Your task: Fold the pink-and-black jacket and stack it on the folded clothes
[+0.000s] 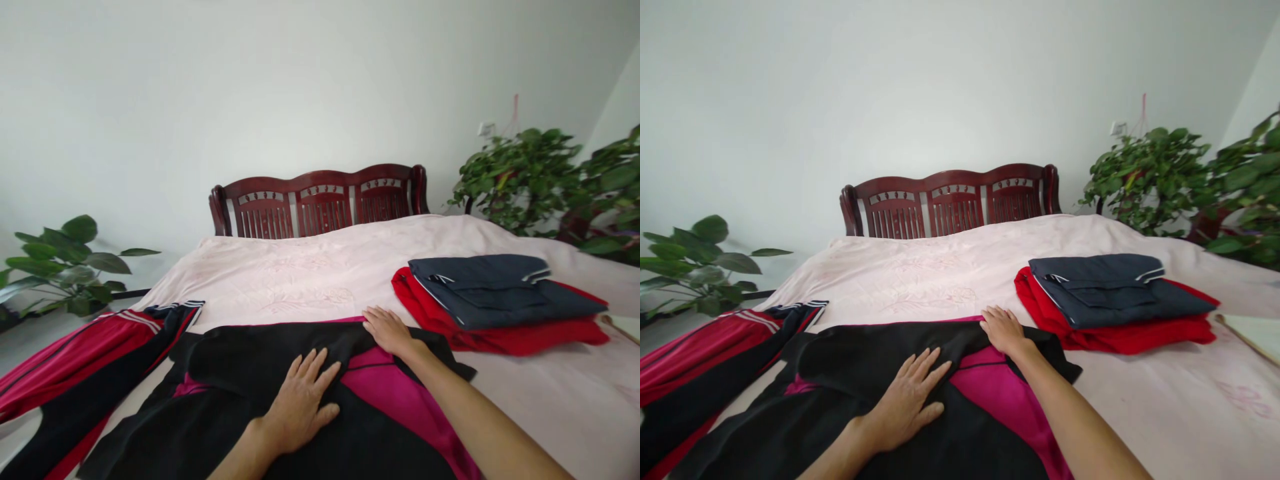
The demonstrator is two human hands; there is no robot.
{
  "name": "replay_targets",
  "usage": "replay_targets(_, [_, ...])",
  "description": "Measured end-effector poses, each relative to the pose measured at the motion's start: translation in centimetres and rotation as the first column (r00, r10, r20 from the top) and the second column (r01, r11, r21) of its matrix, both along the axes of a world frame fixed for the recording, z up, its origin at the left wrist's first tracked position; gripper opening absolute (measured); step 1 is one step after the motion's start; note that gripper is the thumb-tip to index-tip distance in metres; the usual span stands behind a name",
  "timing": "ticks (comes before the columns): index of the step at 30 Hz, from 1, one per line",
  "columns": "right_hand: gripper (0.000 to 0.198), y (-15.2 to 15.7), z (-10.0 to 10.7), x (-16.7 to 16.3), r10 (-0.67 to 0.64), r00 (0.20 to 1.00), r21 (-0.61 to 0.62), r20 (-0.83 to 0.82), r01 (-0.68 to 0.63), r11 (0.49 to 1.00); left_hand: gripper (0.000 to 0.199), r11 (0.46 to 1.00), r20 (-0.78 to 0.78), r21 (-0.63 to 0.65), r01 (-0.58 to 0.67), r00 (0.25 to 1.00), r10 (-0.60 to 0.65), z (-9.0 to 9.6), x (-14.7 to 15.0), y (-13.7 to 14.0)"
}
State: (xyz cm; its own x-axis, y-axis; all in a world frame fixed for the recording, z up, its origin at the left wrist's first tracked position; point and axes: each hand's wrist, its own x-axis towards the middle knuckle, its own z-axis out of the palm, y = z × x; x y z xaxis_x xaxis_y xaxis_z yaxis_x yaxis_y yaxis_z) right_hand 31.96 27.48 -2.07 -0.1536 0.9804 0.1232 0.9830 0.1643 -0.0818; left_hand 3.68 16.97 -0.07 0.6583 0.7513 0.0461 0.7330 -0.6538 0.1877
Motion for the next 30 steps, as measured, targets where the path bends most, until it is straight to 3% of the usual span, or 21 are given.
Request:
replay_targets(4, [0.043, 0.6, 1.2, -0.7, -0.041, 0.999, -0.002, 0.008, 0.041, 0.999, 0.071, 0.993, 0.088, -0.111, 0.032, 0.996, -0.022, 0.7, -0.4, 0.2])
replay_targets(7, [0.047, 0.2, 2.2, -2.6, -0.031, 0.999, 0.062, 0.01, 0.031, 0.998, 0.055, 0.98, 0.308, -0.19, 0.052, 0.951, 0.01, 2.1, -2.0, 0.7])
replay_targets(9, [0.048, -0.4, 2.5, -4.2, 0.037, 0.999, 0.105, -0.01, -0.036, 0.994, 0.039, 0.991, 0.46, -0.121, -0.053, 0.882, 0.103, 3.3, -4.1, 1.5])
replay_targets(11, [0.051, -1.1, 2.4, -5.5, 0.098, 0.995, 0.102, -0.033, -0.094, 0.99, 0.03, 0.96, 0.539, 0.007, -0.279, 0.81, 0.232, 4.5, -7.3, 2.8])
replay_targets(13, [0.056, -1.6, 1.8, -6.4, 0.114, 0.993, 0.062, -0.039, -0.112, 0.992, 0.03, 0.835, 0.522, 0.12, -0.538, 0.749, 0.408, 5.4, -11.1, 4.3])
replay_targets(14, [0.059, -1.7, 1.4, -6.6, 0.117, 0.993, 0.04, -0.034, -0.116, 0.992, 0.033, 0.738, 0.465, 0.161, -0.655, 0.71, 0.529, 5.7, -13.0, 5.0])
replay_targets(16, [0.061, -1.7, 0.5, -6.7, 0.128, 0.992, 0.014, -0.018, -0.127, 0.992, 0.046, 0.529, 0.29, 0.166, -0.832, 0.554, 0.781, 6.0, -16.5, 6.2])
replay_targets(18, [0.062, -1.5, -0.4, -6.5, 0.141, 0.99, 0.016, -0.015, -0.141, 0.99, 0.058, 0.45, 0.134, 0.087, -0.889, 0.458, 0.879, 6.0, -19.1, 6.9])
replay_targets(20, [0.063, -1.3, -1.0, -6.1, 0.157, 0.987, 0.04, -0.029, -0.156, 0.987, 0.057, 0.471, 0.072, 0.03, -0.882, 0.471, 0.879, 5.7, -20.5, 7.1])
replay_targets(23, [0.062, -1.0, -1.5, -5.8, 0.202, 0.978, 0.077, -0.047, -0.199, 0.977, 0.049, 0.502, 0.097, 0.06, -0.863, 0.506, 0.857, 4.8, -21.2, 6.6])
replay_targets(27, [0.062, -1.1, -1.4, -5.7, 0.206, 0.978, 0.072, -0.025, -0.204, 0.976, 0.047, 0.476, 0.076, 0.077, -0.876, 0.481, 0.873, 3.3, -21.4, 6.2])
replay_targets(30, [0.058, -1.2, -0.8, -5.4, 0.225, 0.974, 0.031, -0.034, -0.224, 0.974, 0.056, 0.44, 0.055, 0.095, -0.893, 0.446, 0.893, 3.1, -21.1, 6.1])
